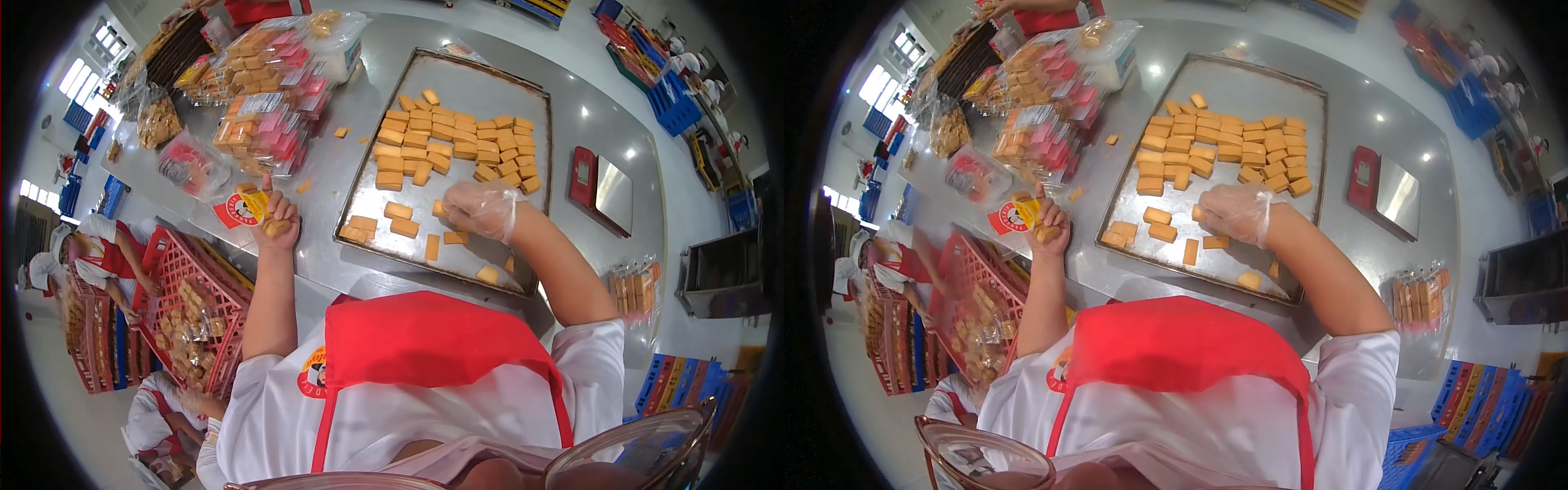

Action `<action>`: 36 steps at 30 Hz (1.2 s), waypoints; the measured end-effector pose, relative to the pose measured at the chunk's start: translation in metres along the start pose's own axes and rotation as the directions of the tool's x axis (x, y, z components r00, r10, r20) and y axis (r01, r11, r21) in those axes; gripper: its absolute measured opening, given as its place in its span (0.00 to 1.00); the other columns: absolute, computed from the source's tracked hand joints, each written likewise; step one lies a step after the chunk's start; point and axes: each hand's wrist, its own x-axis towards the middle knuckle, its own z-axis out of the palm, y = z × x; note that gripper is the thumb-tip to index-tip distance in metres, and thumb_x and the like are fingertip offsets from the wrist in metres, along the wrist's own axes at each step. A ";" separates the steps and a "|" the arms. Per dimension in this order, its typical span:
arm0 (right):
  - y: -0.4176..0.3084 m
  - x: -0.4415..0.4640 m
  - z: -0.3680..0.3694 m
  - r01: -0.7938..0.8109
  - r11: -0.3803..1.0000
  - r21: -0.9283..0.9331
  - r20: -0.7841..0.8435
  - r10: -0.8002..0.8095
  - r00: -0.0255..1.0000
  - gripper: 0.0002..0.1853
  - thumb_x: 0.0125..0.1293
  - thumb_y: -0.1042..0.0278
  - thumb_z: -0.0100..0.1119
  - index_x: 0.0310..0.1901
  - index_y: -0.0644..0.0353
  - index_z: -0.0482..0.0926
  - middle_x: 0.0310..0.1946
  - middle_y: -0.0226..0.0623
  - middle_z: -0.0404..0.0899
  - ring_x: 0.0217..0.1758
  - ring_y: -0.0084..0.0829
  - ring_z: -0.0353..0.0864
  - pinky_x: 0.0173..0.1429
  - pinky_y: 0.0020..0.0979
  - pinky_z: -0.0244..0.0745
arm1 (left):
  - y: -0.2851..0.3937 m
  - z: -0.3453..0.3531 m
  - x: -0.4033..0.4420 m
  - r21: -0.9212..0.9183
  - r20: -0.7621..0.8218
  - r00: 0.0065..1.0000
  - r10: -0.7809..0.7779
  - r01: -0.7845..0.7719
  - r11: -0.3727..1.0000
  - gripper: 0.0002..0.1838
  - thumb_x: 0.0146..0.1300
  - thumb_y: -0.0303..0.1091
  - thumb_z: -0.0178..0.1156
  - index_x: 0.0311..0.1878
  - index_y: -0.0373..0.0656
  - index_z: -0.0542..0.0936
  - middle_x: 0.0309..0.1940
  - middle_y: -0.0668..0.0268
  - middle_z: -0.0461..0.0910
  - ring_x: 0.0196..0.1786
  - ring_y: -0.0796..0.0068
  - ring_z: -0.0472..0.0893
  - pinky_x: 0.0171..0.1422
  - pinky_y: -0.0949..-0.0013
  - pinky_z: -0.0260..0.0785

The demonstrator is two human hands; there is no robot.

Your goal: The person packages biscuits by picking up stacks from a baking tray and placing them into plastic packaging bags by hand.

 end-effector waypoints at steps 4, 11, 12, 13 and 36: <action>-0.010 -0.006 -0.002 -0.150 0.985 -0.081 0.082 0.156 0.984 0.13 0.54 0.68 0.50 0.43 0.51 0.70 0.37 0.41 0.71 0.38 0.43 0.74 0.42 0.36 0.69 | 0.001 -0.001 0.001 -0.010 -0.071 0.997 0.004 -0.005 1.000 0.21 0.59 0.45 0.47 0.50 0.42 0.71 0.17 0.71 0.64 0.17 0.79 0.63 0.24 0.77 0.56; -0.019 -0.008 -0.011 -0.074 0.996 -0.046 0.268 0.084 0.960 0.17 0.57 0.62 0.46 0.50 0.44 0.69 0.40 0.42 0.72 0.41 0.43 0.74 0.45 0.35 0.69 | 0.002 -0.002 0.002 0.011 -0.077 0.997 0.001 0.000 1.000 0.23 0.59 0.50 0.47 0.50 0.42 0.71 0.17 0.70 0.65 0.17 0.79 0.64 0.24 0.76 0.57; -0.020 -0.008 -0.018 -0.086 0.996 -0.033 0.190 0.091 0.978 0.16 0.58 0.61 0.46 0.50 0.44 0.70 0.40 0.42 0.72 0.41 0.42 0.74 0.45 0.35 0.69 | 0.002 -0.002 0.003 0.013 -0.079 0.997 0.005 -0.004 1.000 0.23 0.59 0.50 0.47 0.50 0.42 0.71 0.17 0.70 0.65 0.17 0.79 0.64 0.24 0.76 0.57; -0.020 -0.007 -0.027 -0.099 0.995 -0.018 0.112 0.100 0.989 0.16 0.58 0.60 0.45 0.49 0.44 0.71 0.40 0.42 0.72 0.41 0.42 0.74 0.45 0.35 0.69 | 0.003 -0.003 0.003 0.013 -0.078 0.997 0.006 -0.005 1.000 0.23 0.59 0.50 0.47 0.50 0.42 0.71 0.17 0.70 0.64 0.17 0.79 0.64 0.24 0.76 0.57; -0.008 -0.021 -0.013 -0.156 0.981 0.117 -0.081 0.166 0.983 0.08 0.53 0.70 0.44 0.35 0.60 0.69 0.29 0.46 0.74 0.35 0.45 0.75 0.39 0.39 0.69 | 0.001 0.000 0.001 0.046 -0.087 0.996 0.000 0.004 0.999 0.21 0.59 0.46 0.47 0.50 0.41 0.71 0.18 0.71 0.64 0.19 0.80 0.63 0.25 0.78 0.57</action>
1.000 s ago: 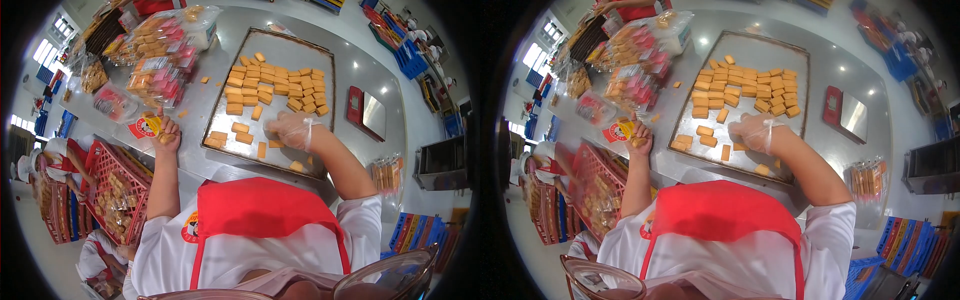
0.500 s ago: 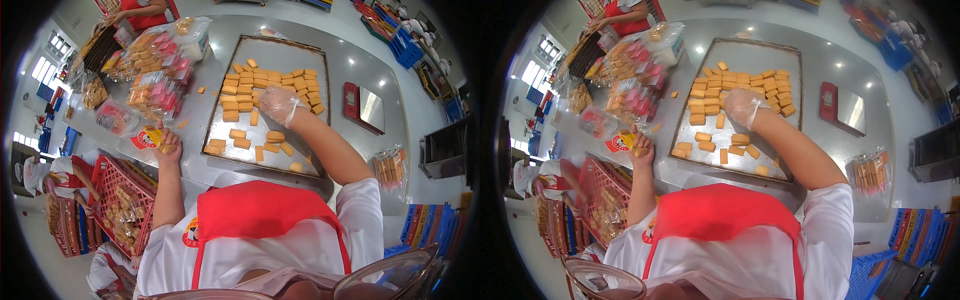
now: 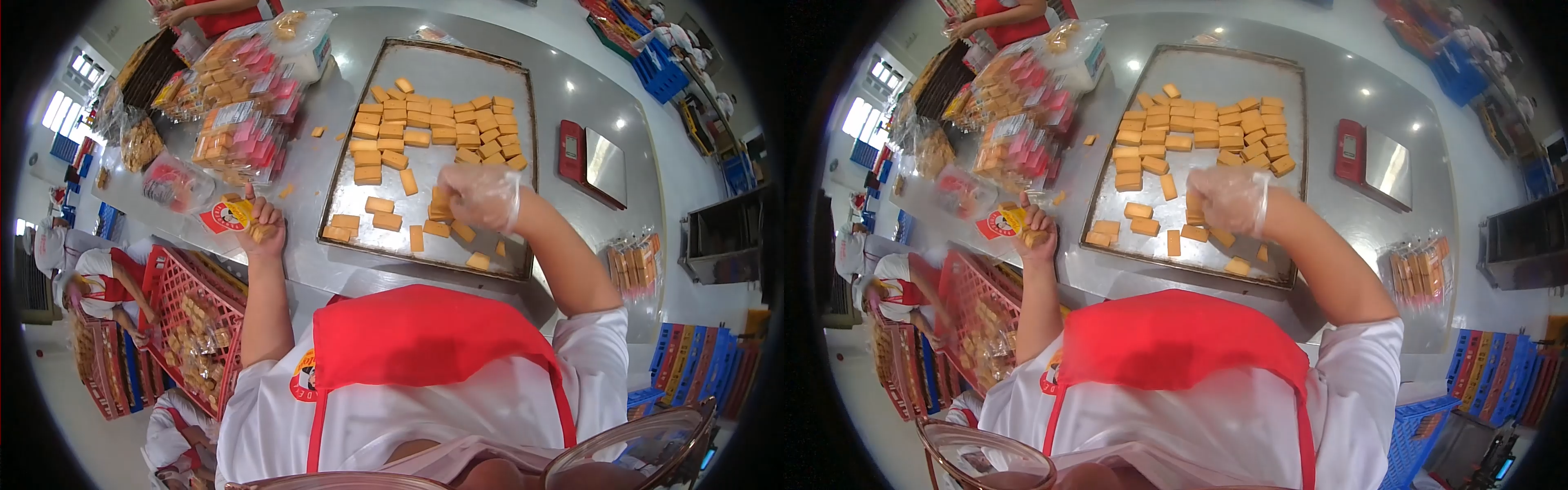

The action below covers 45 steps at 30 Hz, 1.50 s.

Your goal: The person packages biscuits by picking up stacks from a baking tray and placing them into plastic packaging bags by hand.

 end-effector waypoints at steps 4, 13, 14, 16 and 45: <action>0.003 -0.001 0.022 -0.028 0.999 0.017 0.024 0.027 0.999 0.08 0.56 0.64 0.47 0.36 0.57 0.65 0.29 0.43 0.74 0.35 0.44 0.74 0.38 0.39 0.69 | 0.001 -0.006 0.004 0.010 0.014 1.000 0.006 -0.006 1.000 0.22 0.58 0.46 0.48 0.50 0.41 0.70 0.19 0.71 0.65 0.20 0.79 0.63 0.26 0.78 0.57; 0.018 -0.001 0.028 -0.046 0.998 -0.039 -0.085 0.042 0.995 0.11 0.56 0.63 0.50 0.38 0.55 0.64 0.30 0.42 0.74 0.35 0.44 0.75 0.38 0.38 0.69 | -0.001 -0.002 0.000 0.002 0.056 0.998 0.003 -0.003 1.000 0.21 0.58 0.42 0.47 0.51 0.38 0.69 0.19 0.71 0.64 0.20 0.80 0.63 0.27 0.78 0.57; 0.014 -0.008 0.026 -0.100 0.995 -0.022 -0.129 0.096 0.987 0.12 0.55 0.63 0.51 0.39 0.55 0.64 0.30 0.42 0.74 0.34 0.45 0.75 0.37 0.38 0.69 | 0.001 -0.004 0.000 -0.001 0.038 0.999 0.000 0.000 1.000 0.22 0.58 0.45 0.47 0.50 0.39 0.70 0.19 0.71 0.64 0.20 0.80 0.63 0.26 0.78 0.57; 0.005 -0.027 0.025 -0.196 0.980 0.012 -0.209 0.195 0.958 0.16 0.54 0.63 0.55 0.42 0.53 0.62 0.28 0.43 0.74 0.32 0.45 0.75 0.35 0.38 0.70 | 0.001 -0.006 0.002 -0.004 0.022 1.000 -0.005 0.005 1.000 0.23 0.58 0.48 0.48 0.49 0.41 0.71 0.18 0.71 0.65 0.20 0.79 0.63 0.26 0.78 0.57; 0.001 0.023 0.049 -0.060 0.985 0.162 -0.429 0.126 0.895 0.20 0.52 0.61 0.55 0.43 0.56 0.59 0.28 0.46 0.73 0.29 0.47 0.75 0.33 0.40 0.70 | -0.001 0.001 0.003 0.071 -0.004 1.000 0.012 -0.011 0.997 0.22 0.59 0.51 0.45 0.49 0.45 0.71 0.18 0.70 0.65 0.19 0.77 0.65 0.25 0.75 0.59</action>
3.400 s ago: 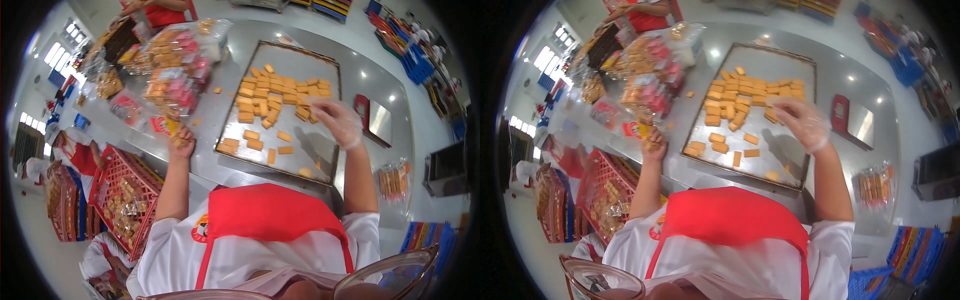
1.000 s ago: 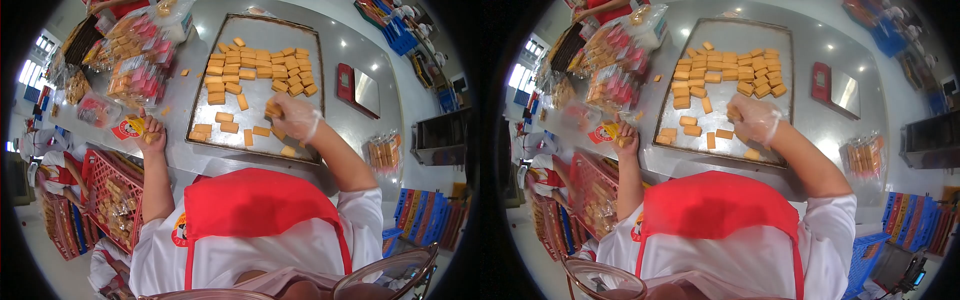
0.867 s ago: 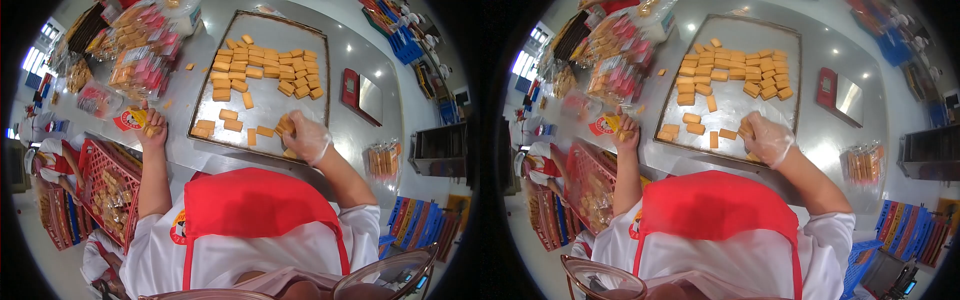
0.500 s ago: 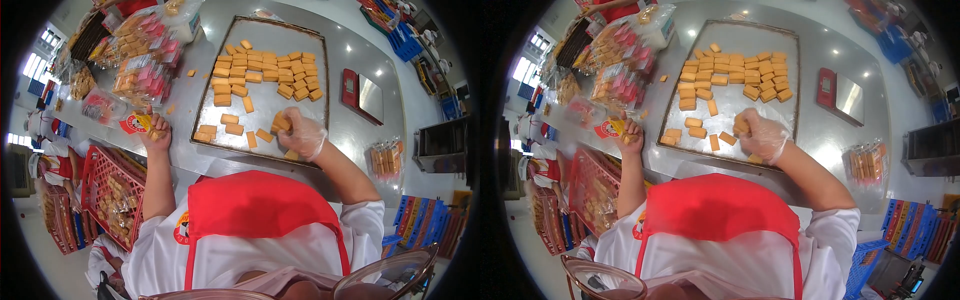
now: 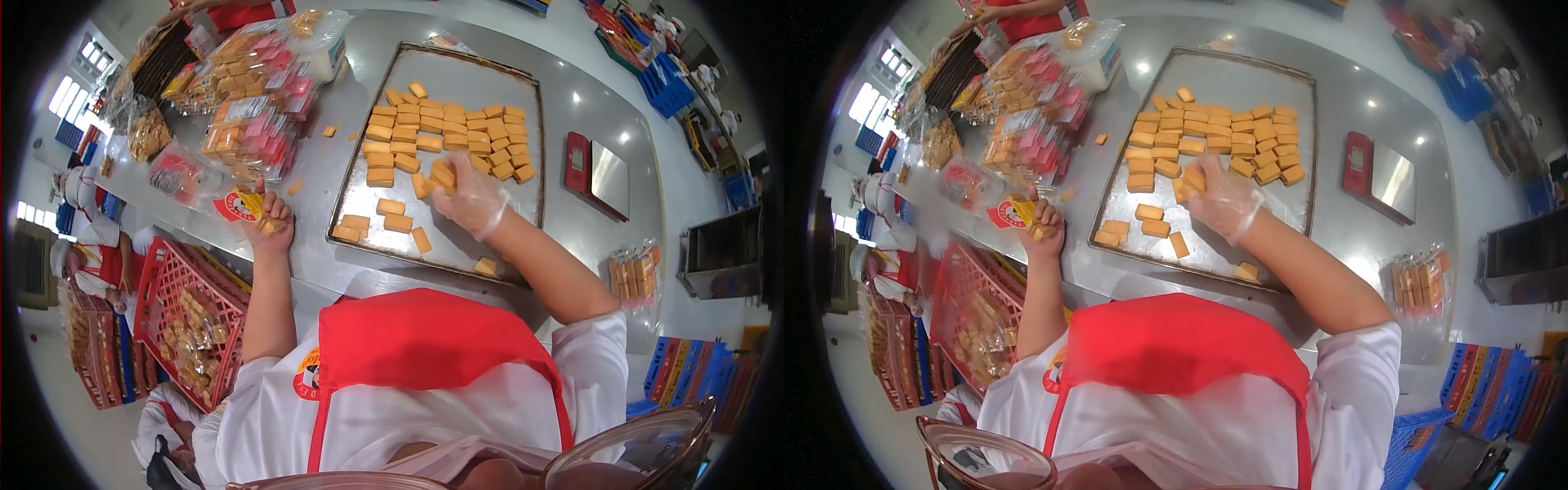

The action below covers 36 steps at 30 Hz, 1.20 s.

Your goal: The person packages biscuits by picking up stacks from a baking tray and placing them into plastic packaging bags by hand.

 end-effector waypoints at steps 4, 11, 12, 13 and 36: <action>-0.014 0.023 0.011 -0.081 0.997 -0.010 0.091 0.082 0.992 0.21 0.53 0.58 0.53 0.44 0.58 0.58 0.32 0.48 0.73 0.31 0.47 0.75 0.35 0.40 0.70 | 0.001 -0.001 -0.001 0.018 0.029 0.999 -0.019 0.018 1.000 0.23 0.59 0.50 0.45 0.50 0.43 0.71 0.19 0.70 0.66 0.20 0.78 0.65 0.26 0.75 0.59; 0.009 0.013 0.029 0.110 0.994 0.022 0.055 -0.111 0.992 0.23 0.53 0.59 0.55 0.47 0.56 0.59 0.34 0.47 0.74 0.37 0.45 0.75 0.40 0.36 0.69 | 0.001 0.000 -0.002 0.031 0.081 0.996 -0.022 0.020 0.999 0.23 0.58 0.47 0.47 0.51 0.41 0.70 0.21 0.71 0.66 0.22 0.79 0.64 0.29 0.77 0.58; 0.010 0.014 0.028 0.091 0.995 0.039 0.055 -0.093 0.994 0.22 0.53 0.59 0.56 0.47 0.56 0.60 0.33 0.47 0.74 0.37 0.44 0.75 0.40 0.36 0.69 | 0.001 -0.001 -0.001 0.025 0.093 0.995 -0.026 0.024 0.999 0.23 0.58 0.47 0.47 0.51 0.41 0.70 0.21 0.70 0.66 0.23 0.79 0.64 0.29 0.77 0.58; 0.010 0.015 0.024 0.089 0.996 0.026 0.094 -0.091 0.991 0.22 0.53 0.60 0.56 0.47 0.56 0.60 0.33 0.47 0.74 0.36 0.44 0.75 0.39 0.37 0.69 | 0.001 -0.001 0.000 0.030 0.053 0.998 -0.023 0.022 0.999 0.24 0.58 0.50 0.46 0.50 0.43 0.71 0.20 0.70 0.66 0.22 0.78 0.65 0.27 0.76 0.58; -0.049 0.014 -0.029 -0.059 0.687 0.725 0.061 0.022 0.998 0.26 0.49 0.80 0.54 0.48 0.55 0.54 0.38 0.33 0.66 0.32 0.21 0.68 0.29 0.21 0.68 | -0.043 0.129 -0.027 0.837 0.233 0.960 0.155 -0.279 0.471 0.38 0.48 0.33 0.66 0.59 0.41 0.55 0.48 0.63 0.68 0.50 0.72 0.71 0.51 0.70 0.67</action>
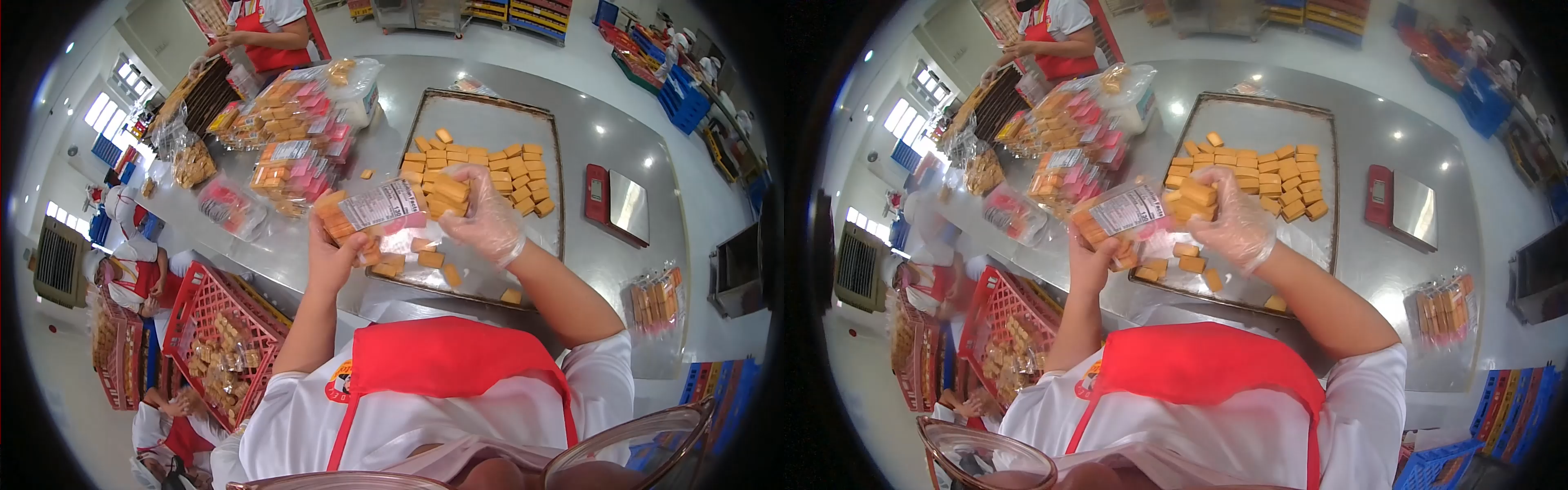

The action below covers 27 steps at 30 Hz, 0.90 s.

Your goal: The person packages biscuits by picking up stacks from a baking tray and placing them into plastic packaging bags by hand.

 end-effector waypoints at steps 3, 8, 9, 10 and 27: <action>-0.003 -0.011 0.003 0.086 0.987 0.137 0.034 -0.091 0.995 0.25 0.51 0.80 0.52 0.49 0.54 0.55 0.39 0.33 0.66 0.33 0.19 0.67 0.29 0.21 0.67 | 0.008 0.010 0.001 0.109 -0.063 0.997 0.045 -0.038 0.993 0.39 0.47 0.32 0.65 0.60 0.40 0.54 0.49 0.62 0.67 0.50 0.72 0.70 0.53 0.70 0.65; -0.031 -0.023 -0.016 -0.281 0.902 0.327 0.289 0.188 0.939 0.24 0.52 0.74 0.53 0.51 0.55 0.58 0.39 0.35 0.67 0.36 0.27 0.70 0.40 0.28 0.69 | 0.010 0.002 0.001 0.100 0.076 0.994 -0.078 0.070 0.993 0.40 0.48 0.31 0.65 0.61 0.39 0.52 0.51 0.61 0.65 0.51 0.72 0.70 0.54 0.70 0.64; -0.035 -0.025 -0.019 -0.421 0.842 0.339 0.376 0.289 0.881 0.24 0.52 0.74 0.53 0.52 0.54 0.59 0.39 0.35 0.67 0.37 0.27 0.71 0.42 0.28 0.69 | 0.008 0.000 0.000 0.012 0.138 0.988 -0.067 0.066 0.998 0.40 0.48 0.31 0.65 0.61 0.39 0.52 0.51 0.61 0.65 0.51 0.72 0.70 0.54 0.70 0.64; -0.033 -0.026 -0.018 -0.358 0.861 0.361 0.339 0.236 0.911 0.24 0.52 0.74 0.53 0.52 0.54 0.59 0.39 0.35 0.68 0.36 0.27 0.70 0.41 0.27 0.69 | 0.004 -0.002 -0.001 -0.076 0.199 0.979 -0.050 0.066 0.995 0.40 0.48 0.31 0.65 0.61 0.39 0.52 0.51 0.61 0.66 0.51 0.72 0.70 0.54 0.70 0.64; -0.010 -0.047 -0.004 -0.030 0.964 0.265 0.103 0.002 0.995 0.22 0.51 0.76 0.57 0.49 0.62 0.64 0.32 0.33 0.73 0.30 0.22 0.71 0.36 0.23 0.67 | 0.012 0.013 -0.013 -0.075 0.132 0.990 0.045 -0.035 0.997 0.38 0.47 0.31 0.66 0.59 0.41 0.55 0.47 0.61 0.70 0.47 0.73 0.73 0.52 0.70 0.65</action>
